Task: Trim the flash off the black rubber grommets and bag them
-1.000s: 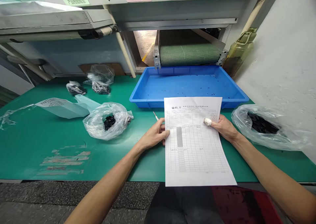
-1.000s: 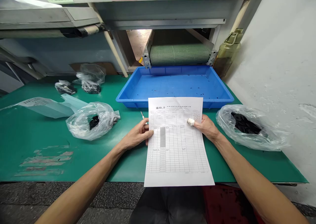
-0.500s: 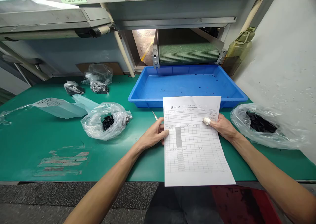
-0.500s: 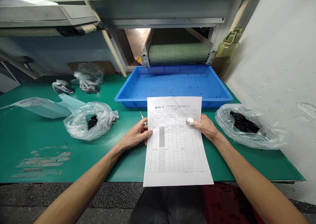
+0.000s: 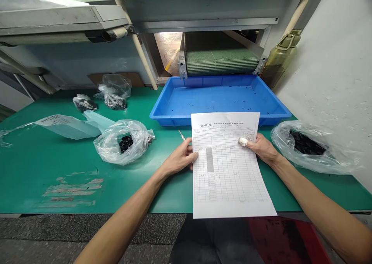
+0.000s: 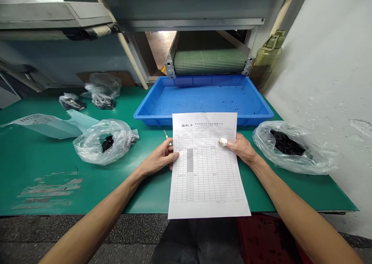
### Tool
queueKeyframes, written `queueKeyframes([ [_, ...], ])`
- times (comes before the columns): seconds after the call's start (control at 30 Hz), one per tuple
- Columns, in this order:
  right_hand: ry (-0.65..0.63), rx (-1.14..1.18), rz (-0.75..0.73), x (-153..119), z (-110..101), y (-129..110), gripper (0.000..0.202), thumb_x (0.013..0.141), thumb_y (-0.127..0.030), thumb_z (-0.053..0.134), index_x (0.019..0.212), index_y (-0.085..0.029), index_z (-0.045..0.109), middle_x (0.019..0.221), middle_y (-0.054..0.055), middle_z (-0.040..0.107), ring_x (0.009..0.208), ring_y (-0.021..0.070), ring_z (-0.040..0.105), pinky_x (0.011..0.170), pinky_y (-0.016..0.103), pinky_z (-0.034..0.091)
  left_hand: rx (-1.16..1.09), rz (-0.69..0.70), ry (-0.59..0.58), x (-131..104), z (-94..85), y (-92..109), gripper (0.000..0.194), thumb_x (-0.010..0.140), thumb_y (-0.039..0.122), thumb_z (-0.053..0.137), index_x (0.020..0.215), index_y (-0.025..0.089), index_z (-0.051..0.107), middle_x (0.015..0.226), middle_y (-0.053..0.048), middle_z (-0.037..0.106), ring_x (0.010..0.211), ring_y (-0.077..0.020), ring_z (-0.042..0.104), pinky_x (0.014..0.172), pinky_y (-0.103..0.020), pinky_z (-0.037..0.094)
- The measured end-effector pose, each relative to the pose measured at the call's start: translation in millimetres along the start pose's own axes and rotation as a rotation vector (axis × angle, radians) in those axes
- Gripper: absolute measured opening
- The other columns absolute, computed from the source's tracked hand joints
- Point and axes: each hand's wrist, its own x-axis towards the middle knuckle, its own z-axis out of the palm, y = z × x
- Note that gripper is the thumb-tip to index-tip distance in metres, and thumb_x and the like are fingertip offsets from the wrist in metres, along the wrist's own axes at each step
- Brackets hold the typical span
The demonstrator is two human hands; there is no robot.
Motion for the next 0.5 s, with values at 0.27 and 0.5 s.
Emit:
queueKeyframes([
  [0.27,-0.002,-0.024,-0.016,1.1,-1.6,2.9,0.056,0.064,-0.054,0.079,0.108,-0.02,0.07,0.113,0.009,0.068,0.105,0.0354,0.062,0.092,0.051,0.051,0.004,-0.007,0.008,0.4,0.7,1.5,0.04,0.086,0.024,0.054,0.122,0.017,0.038,0.092,-0.004,0.062,0.064,-0.0126,0.057,0.048,-0.022,0.048],
  [0.5,-0.009,-0.018,-0.027,1.7,-1.5,3.5,0.057,0.063,-0.055,0.08,0.108,-0.022,0.071,0.111,0.008,0.069,0.102,0.0343,0.064,0.093,0.051,0.051,0.002,-0.007,0.007,0.7,0.5,1.2,0.04,0.086,0.026,0.055,0.121,0.018,0.038,0.089,-0.004,0.061,0.063,-0.0129,0.057,0.048,-0.022,0.048],
])
